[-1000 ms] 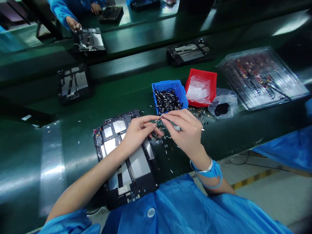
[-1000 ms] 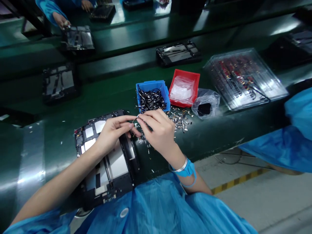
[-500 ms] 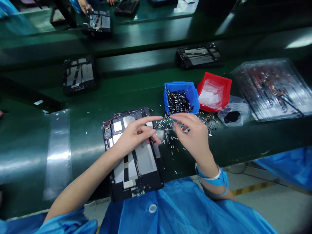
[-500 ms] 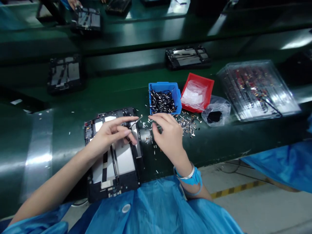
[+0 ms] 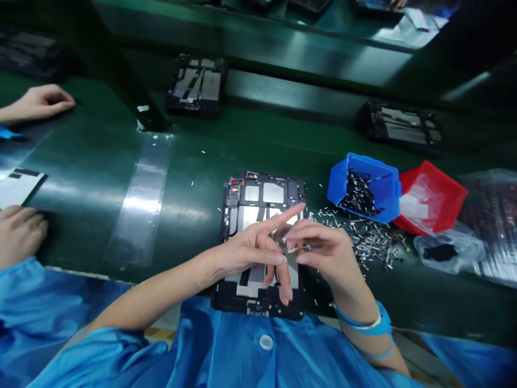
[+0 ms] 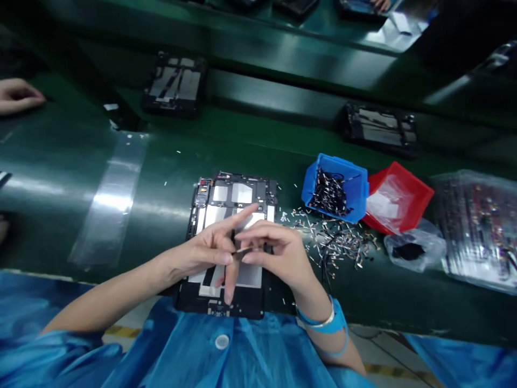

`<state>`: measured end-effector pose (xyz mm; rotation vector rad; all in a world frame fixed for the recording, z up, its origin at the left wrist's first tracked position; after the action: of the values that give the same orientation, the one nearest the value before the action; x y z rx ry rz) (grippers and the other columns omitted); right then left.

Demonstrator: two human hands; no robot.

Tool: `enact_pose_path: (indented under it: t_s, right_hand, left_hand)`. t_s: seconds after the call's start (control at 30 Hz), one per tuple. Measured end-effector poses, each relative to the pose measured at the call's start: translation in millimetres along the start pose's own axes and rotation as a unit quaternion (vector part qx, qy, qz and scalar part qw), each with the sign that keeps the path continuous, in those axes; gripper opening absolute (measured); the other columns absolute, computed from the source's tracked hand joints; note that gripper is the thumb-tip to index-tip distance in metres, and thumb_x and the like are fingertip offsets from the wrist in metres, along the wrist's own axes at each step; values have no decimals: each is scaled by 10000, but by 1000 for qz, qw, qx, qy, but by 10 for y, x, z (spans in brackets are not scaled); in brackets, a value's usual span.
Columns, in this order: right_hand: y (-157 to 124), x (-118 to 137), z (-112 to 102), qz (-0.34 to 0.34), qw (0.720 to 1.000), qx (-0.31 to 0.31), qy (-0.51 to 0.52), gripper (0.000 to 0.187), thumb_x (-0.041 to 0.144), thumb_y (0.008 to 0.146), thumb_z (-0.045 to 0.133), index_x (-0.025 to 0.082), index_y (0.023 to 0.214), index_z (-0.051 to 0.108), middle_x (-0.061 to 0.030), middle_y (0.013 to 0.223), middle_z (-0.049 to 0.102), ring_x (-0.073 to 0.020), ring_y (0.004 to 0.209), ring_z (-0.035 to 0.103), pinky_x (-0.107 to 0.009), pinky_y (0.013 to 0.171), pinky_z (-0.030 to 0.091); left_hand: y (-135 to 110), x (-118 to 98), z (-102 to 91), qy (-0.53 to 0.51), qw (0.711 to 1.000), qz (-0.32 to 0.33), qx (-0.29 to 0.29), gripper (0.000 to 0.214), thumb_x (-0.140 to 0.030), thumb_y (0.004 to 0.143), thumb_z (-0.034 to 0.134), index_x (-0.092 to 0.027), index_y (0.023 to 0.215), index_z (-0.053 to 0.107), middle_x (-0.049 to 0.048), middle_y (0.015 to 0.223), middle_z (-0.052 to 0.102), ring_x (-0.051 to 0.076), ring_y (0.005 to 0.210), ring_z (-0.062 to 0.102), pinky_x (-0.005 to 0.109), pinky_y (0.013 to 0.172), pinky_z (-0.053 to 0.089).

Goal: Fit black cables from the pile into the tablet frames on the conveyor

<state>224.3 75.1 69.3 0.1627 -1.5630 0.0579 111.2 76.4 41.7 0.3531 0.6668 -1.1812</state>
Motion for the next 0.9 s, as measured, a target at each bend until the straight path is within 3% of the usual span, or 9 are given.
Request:
enact_pose_path:
  t_s: [0.1, 0.2, 0.27, 0.3, 0.37, 0.43, 0.47, 0.63, 0.9]
  right_hand:
    - [-2, 118, 193, -29, 996, 65, -46, 65, 345, 732, 776, 284, 723, 758, 2, 664, 675, -128, 573, 616, -262, 511, 499]
    - [10, 254, 282, -60, 992, 52, -95, 33, 257, 764, 748, 280, 741, 754, 1, 676, 677, -130, 602, 615, -264, 526, 485]
    - [70, 277, 305, -47, 991, 12, -123, 64, 217, 761, 739, 275, 734, 745, 2, 676, 687, -130, 611, 609, -262, 528, 473]
    - [118, 246, 328, -21, 991, 0, -132, 60, 216, 755, 739, 267, 724, 739, 2, 670, 691, -127, 595, 601, -258, 515, 461]
    - [231, 108, 429, 60, 988, 14, -143, 47, 248, 734, 746, 239, 693, 724, 0, 637, 689, -120, 544, 581, -251, 483, 437]
    - [333, -65, 573, 139, 979, 56, -141, 105, 290, 713, 745, 207, 665, 702, -2, 594, 671, -114, 508, 567, -247, 473, 429]
    - [373, -140, 638, 166, 974, 71, -139, 133, 307, 707, 739, 195, 656, 689, -2, 578, 660, -110, 501, 563, -245, 477, 430]
    - [453, -331, 755, 204, 955, 78, -202, 194, 340, 712, 694, 178, 625, 632, 13, 508, 601, -98, 471, 524, -229, 464, 388]
    - [392, -320, 721, 208, 916, 67, -335, 156, 312, 748, 625, 186, 657, 642, 3, 548, 622, -111, 506, 545, -243, 507, 393]
  left_hand:
    - [-92, 29, 51, -37, 998, 5, 43, 876, -340, 846, 669, -308, 1528, 121, 11, 724, 748, 201, 635, 724, 196, 447, 459]
    - [-261, -9, 39, -18, 999, 7, 32, 799, -353, 871, 630, -303, 1523, 172, 40, 791, 754, 207, 670, 725, 202, 449, 446]
    - [-453, -107, -125, 56, 994, 60, -73, 660, -374, 889, 598, -271, 1479, 323, 74, 856, 750, 193, 701, 714, 209, 480, 447]
    - [-593, -190, -266, 107, 973, 112, -169, 564, -373, 894, 587, -248, 1419, 425, 78, 866, 742, 175, 701, 697, 209, 502, 447]
    - [-953, -330, -540, 201, 880, 206, -377, 383, -352, 884, 592, -211, 1241, 574, 64, 877, 715, 141, 714, 651, 206, 542, 446]
    - [-1205, -343, -717, 252, 804, 216, -493, 279, -331, 853, 612, -179, 1087, 619, 52, 885, 677, 131, 733, 613, 207, 555, 446]
    - [-1237, -309, -776, 261, 802, 193, -502, 263, -328, 842, 610, -167, 1049, 618, 51, 890, 661, 133, 741, 605, 209, 553, 448]
    - [-1047, -127, -816, 245, 886, 85, -385, 255, -348, 841, 551, -159, 1013, 559, 6, 774, 579, 122, 631, 575, 206, 474, 422]
    - [-1015, -32, -843, 220, 899, 64, -372, 369, -321, 742, 661, -187, 1025, 466, -33, 761, 507, 106, 607, 513, 186, 428, 384]
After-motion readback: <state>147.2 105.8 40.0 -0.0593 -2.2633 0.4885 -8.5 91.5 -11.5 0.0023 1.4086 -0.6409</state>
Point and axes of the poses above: each hand's wrist, its own y-axis towards the middle knuckle, its own z-axis out of the palm, x = y × z, the point moved 6 cm from there along y, towards the middle knuckle
